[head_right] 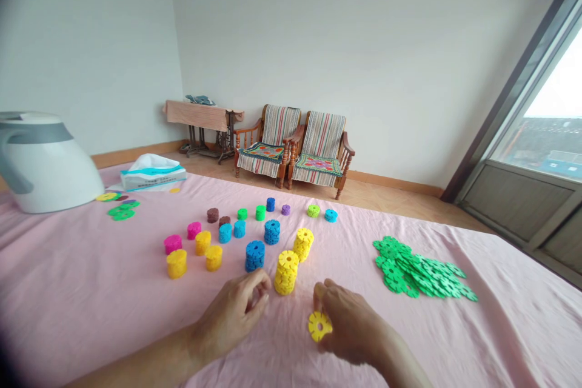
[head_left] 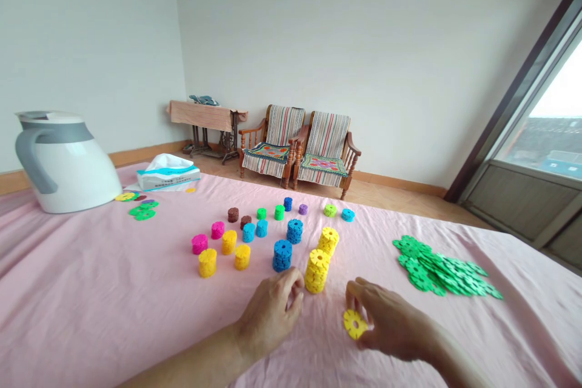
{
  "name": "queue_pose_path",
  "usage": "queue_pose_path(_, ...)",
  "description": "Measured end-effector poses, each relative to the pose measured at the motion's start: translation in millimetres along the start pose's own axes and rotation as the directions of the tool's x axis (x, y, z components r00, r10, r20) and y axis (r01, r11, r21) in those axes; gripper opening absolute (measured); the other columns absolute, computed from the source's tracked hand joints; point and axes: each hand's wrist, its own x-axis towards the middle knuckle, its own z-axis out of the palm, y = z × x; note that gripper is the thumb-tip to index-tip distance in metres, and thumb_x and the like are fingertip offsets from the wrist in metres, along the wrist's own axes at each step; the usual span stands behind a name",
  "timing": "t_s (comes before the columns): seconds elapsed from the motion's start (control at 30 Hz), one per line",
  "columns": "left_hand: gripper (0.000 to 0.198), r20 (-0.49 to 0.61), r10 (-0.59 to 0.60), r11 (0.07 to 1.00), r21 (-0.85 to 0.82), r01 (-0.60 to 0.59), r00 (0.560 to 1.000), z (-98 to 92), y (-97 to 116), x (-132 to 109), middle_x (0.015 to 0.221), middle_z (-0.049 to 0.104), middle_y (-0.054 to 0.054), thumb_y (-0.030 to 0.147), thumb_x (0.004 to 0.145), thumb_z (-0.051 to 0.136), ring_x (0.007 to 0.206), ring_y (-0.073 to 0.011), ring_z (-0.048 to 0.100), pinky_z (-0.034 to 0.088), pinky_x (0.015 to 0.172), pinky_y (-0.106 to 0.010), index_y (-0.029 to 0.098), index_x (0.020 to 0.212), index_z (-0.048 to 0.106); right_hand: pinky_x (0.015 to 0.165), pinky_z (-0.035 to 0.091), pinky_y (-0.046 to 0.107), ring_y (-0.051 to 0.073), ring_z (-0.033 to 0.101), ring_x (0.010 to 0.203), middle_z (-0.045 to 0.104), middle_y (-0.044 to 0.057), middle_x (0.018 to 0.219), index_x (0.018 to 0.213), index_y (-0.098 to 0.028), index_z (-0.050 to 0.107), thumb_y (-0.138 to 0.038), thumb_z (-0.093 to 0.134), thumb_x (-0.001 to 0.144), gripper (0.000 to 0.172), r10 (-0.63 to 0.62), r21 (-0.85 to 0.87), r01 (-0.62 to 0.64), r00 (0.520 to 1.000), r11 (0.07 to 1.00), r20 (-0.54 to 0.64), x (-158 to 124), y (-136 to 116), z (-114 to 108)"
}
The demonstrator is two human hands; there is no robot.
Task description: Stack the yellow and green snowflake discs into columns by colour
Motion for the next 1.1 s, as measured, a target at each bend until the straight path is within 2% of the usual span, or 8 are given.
queue_pose_path(0.23, 0.013, 0.064, 0.09, 0.992, -0.098, -0.083, 0.994, 0.4, 2, -2, 0.064, 0.056, 0.002, 0.02, 0.084, 0.047, 0.053, -0.0104, 0.049, 0.035, 0.051, -0.019, 0.018, 0.078, 0.059, 0.061, 0.037, 0.024, 0.014, 0.054, 0.07, 0.06, 0.0, 0.074, 0.07, -0.019, 0.056, -0.006, 0.054, 0.062, 0.015, -0.052, 0.111, 0.058, 0.997, 0.992, -0.052, 6, -3, 2)
queue_pose_path(0.43, 0.026, 0.214, 0.146, 0.971, -0.219, -0.098, 0.966, -2.4, 6, -4, 0.07, 0.062, 0.0, 0.037, 0.085, 0.055, 0.056, -0.0109, 0.053, 0.037, 0.052, -0.019, 0.016, 0.098, 0.061, 0.045, 0.031, 0.019, 0.009, 0.051, 0.05, 0.053, -0.004, 0.057, 0.064, -0.019, 0.051, -0.007, 0.048, 0.067, 0.013, -0.036, 0.378, 0.053, 0.998, 0.924, -0.052, 6, -26, 5)
queue_pose_path(0.6, 0.013, 0.237, 0.142, 0.977, -0.19, -0.098, 0.961, -4.4, 8, -5, 0.07, 0.061, 0.001, 0.017, 0.075, 0.061, 0.059, -0.0114, 0.053, 0.036, 0.053, -0.019, 0.018, 0.087, 0.063, 0.061, 0.039, 0.024, 0.015, 0.057, 0.072, 0.064, 0.001, 0.079, 0.077, -0.019, 0.057, -0.009, 0.056, 0.062, 0.018, -0.057, 0.235, 0.068, 0.997, 0.97, -0.056, 6, -38, 11)
queue_pose_path(0.7, 0.023, 0.263, 0.151, 0.966, -0.242, -0.086, 0.953, -3.6, 9, -5, 0.07, 0.059, 0.003, 0.007, 0.067, 0.063, 0.059, -0.0098, 0.05, 0.035, 0.053, -0.018, 0.019, 0.086, 0.063, 0.061, 0.039, 0.024, 0.016, 0.056, 0.072, 0.064, 0.002, 0.081, 0.077, -0.019, 0.056, -0.009, 0.057, 0.061, 0.019, -0.055, 0.218, 0.061, 0.998, 0.974, -0.031, 6, -41, 13)
queue_pose_path(0.77, 0.023, 0.259, 0.111, 0.955, -0.296, -0.031, 0.96, -1.6, 9, -6, 0.069, 0.058, 0.003, 0.007, 0.069, 0.061, 0.058, -0.0094, 0.05, 0.036, 0.053, -0.018, 0.019, 0.088, 0.063, 0.062, 0.04, 0.025, 0.016, 0.057, 0.074, 0.064, 0.002, 0.081, 0.079, -0.019, 0.057, -0.007, 0.056, 0.063, 0.02, -0.062, 0.232, 0.067, 0.998, 0.97, -0.028, 5, -41, 13)
queue_pose_path(0.87, 0.016, 0.226, -0.009, 0.891, -0.441, 0.111, 0.974, 2.2, 9, -6, 0.07, 0.056, 0.002, 0.019, 0.079, 0.059, 0.054, -0.0084, 0.05, 0.037, 0.047, -0.017, 0.017, 0.094, 0.057, 0.066, 0.044, 0.025, 0.015, 0.058, 0.074, 0.064, 0.001, 0.087, 0.092, -0.021, 0.058, -0.008, 0.057, 0.067, 0.028, -0.097, 0.319, 0.112, 0.993, 0.941, -0.061, 4, -39, 12)
queue_pose_path(0.97, 0.024, 0.225, -0.129, 0.75, -0.615, 0.243, 0.966, 4.2, 7, -4, 0.078, 0.056, 0.001, 0.034, 0.084, 0.057, 0.043, -0.0049, 0.047, 0.035, 0.037, -0.015, 0.017, 0.099, 0.048, 0.066, 0.046, 0.024, 0.012, 0.058, 0.072, 0.061, -0.001, 0.09, 0.108, -0.024, 0.053, -0.007, 0.058, 0.069, 0.043, -0.153, 0.418, 0.204, 0.976, 0.885, -0.152, 5, -42, 12)
queue_pose_path(1.1, 0.034, 0.207, -0.14, 0.624, -0.741, 0.249, 0.968, 3.9, 3, -1, 0.081, 0.056, 0.002, 0.042, 0.083, 0.059, 0.038, -0.0034, 0.048, 0.033, 0.031, -0.013, 0.018, 0.102, 0.044, 0.065, 0.048, 0.023, 0.01, 0.058, 0.069, 0.061, -0.002, 0.089, 0.121, -0.027, 0.048, -0.004, 0.058, 0.069, 0.057, -0.202, 0.475, 0.307, 0.944, 0.825, -0.26, 6, -53, 11)
